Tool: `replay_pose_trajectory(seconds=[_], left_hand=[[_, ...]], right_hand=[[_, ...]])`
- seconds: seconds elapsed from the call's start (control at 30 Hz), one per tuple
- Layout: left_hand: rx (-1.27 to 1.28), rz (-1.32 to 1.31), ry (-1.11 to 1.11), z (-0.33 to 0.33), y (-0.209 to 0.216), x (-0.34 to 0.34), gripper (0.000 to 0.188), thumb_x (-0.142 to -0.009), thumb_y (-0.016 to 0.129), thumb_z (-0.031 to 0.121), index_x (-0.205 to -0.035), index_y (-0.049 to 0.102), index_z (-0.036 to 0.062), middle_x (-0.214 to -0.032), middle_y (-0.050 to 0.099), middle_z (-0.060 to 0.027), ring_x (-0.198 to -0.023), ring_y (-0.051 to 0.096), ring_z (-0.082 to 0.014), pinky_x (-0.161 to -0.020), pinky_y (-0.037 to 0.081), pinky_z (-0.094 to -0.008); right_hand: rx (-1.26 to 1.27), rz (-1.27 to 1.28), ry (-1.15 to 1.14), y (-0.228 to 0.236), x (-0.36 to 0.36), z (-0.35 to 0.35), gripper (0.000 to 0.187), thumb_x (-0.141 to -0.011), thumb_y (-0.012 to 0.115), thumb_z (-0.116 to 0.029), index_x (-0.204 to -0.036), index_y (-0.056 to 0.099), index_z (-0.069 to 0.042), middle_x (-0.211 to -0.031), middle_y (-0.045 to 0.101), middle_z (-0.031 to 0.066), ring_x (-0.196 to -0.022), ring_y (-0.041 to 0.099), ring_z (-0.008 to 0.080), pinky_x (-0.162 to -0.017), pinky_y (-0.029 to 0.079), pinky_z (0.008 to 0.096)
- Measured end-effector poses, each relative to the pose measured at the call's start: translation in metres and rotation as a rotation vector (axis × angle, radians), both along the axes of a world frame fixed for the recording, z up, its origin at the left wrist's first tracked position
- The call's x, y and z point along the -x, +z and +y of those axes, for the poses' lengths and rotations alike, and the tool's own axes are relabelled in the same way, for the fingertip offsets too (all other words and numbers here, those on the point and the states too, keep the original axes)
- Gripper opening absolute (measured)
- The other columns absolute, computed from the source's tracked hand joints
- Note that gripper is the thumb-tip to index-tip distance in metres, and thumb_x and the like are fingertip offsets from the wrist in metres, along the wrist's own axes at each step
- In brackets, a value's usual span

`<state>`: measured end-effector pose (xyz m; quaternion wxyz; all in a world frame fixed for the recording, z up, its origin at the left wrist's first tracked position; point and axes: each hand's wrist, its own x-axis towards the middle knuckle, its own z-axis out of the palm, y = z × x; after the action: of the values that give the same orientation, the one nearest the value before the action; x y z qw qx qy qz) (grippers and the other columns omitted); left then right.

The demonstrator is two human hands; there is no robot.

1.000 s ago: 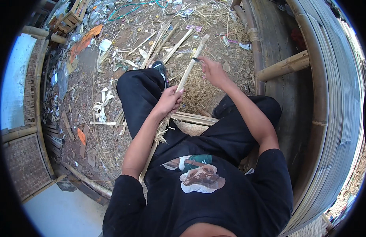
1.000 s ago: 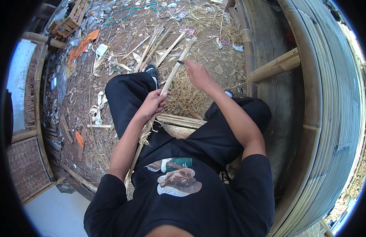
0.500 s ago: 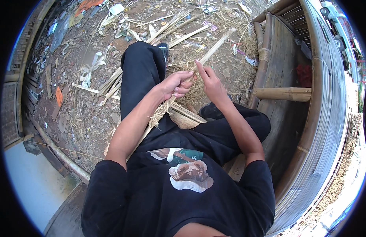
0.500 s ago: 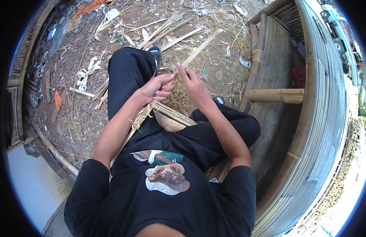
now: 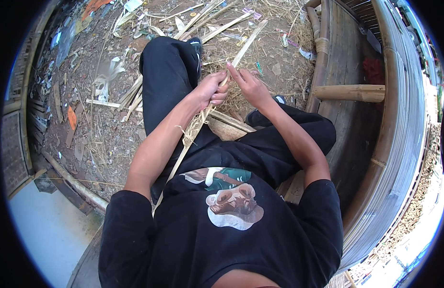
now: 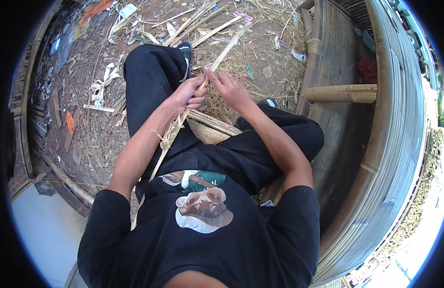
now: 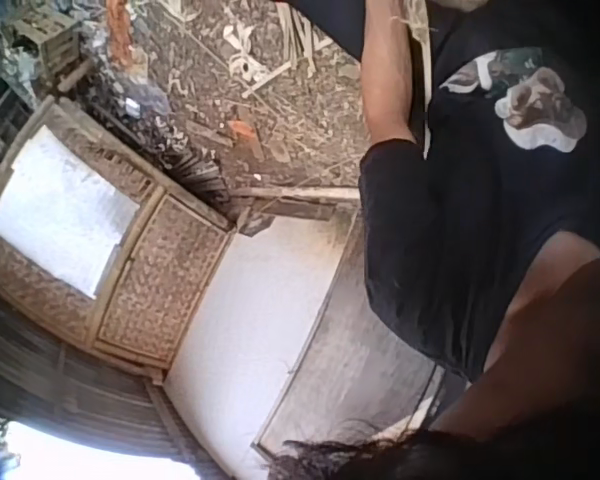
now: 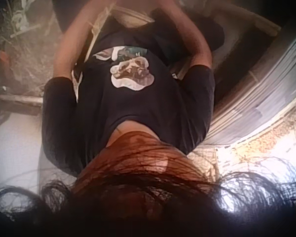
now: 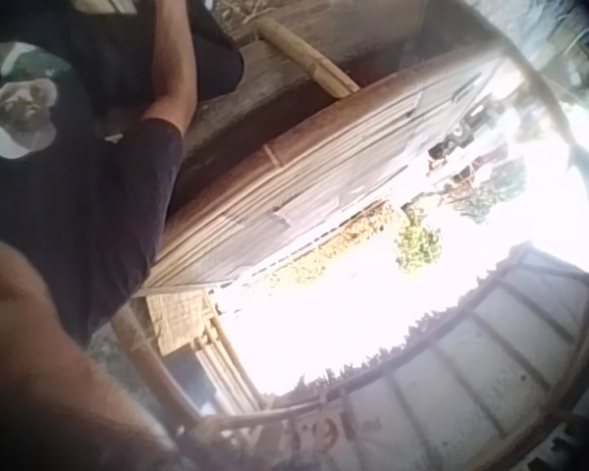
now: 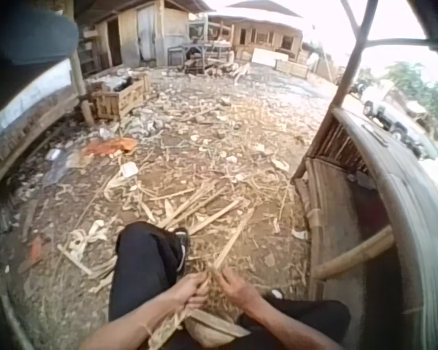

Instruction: The person uses a small blade to strip bark and shave the surface of a bamboo stick while sitting on a low wooden structure.

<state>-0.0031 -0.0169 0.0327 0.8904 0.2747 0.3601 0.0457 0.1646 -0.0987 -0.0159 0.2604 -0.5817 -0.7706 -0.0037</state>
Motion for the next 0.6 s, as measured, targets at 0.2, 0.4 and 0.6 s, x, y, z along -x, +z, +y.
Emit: replay_pose_trajectory(seconds=[0.2, 0.4, 0.6], left_hand=[[0.03, 0.017, 0.028, -0.001, -0.005, 0.001, 0.026, -0.103, 0.03, 0.029, -0.087, 0.042, 0.0129, -0.051, 0.027, 0.006, -0.034, 0.021, -0.0044, -0.03, 0.019, -0.0213], [0.046, 0.034, 0.026, 0.002, -0.012, 0.0, 0.024, -0.103, 0.03, 0.028, -0.09, 0.042, 0.0117, -0.052, 0.027, 0.0055, -0.034, 0.02, -0.005, -0.029, 0.018, -0.0213], [0.061, 0.062, 0.031, 0.006, -0.015, 0.004, 0.024, -0.103, 0.028, 0.028, -0.092, 0.041, 0.0106, -0.051, 0.027, 0.0051, -0.035, 0.021, -0.0056, -0.03, 0.019, -0.0221]], right_hand=[[-0.067, -0.166, 0.012, -0.02, -0.001, 0.004, 0.073, -0.078, 0.053, 0.0, -0.146, 0.031, -0.017, -0.078, 0.047, 0.005, -0.065, 0.058, 0.0158, -0.056, 0.052, 0.0296], [-0.043, -0.299, -0.04, -0.03, -0.016, 0.01, 0.076, -0.078, 0.054, -0.002, -0.147, 0.029, -0.02, -0.075, 0.046, 0.0026, -0.062, 0.055, 0.0119, -0.053, 0.052, 0.0256], [-0.091, -0.352, 0.007, -0.037, -0.02, 0.019, 0.075, -0.08, 0.053, -0.001, -0.147, 0.027, -0.02, -0.075, 0.047, 0.0041, -0.063, 0.058, 0.0125, -0.052, 0.053, 0.0252]])
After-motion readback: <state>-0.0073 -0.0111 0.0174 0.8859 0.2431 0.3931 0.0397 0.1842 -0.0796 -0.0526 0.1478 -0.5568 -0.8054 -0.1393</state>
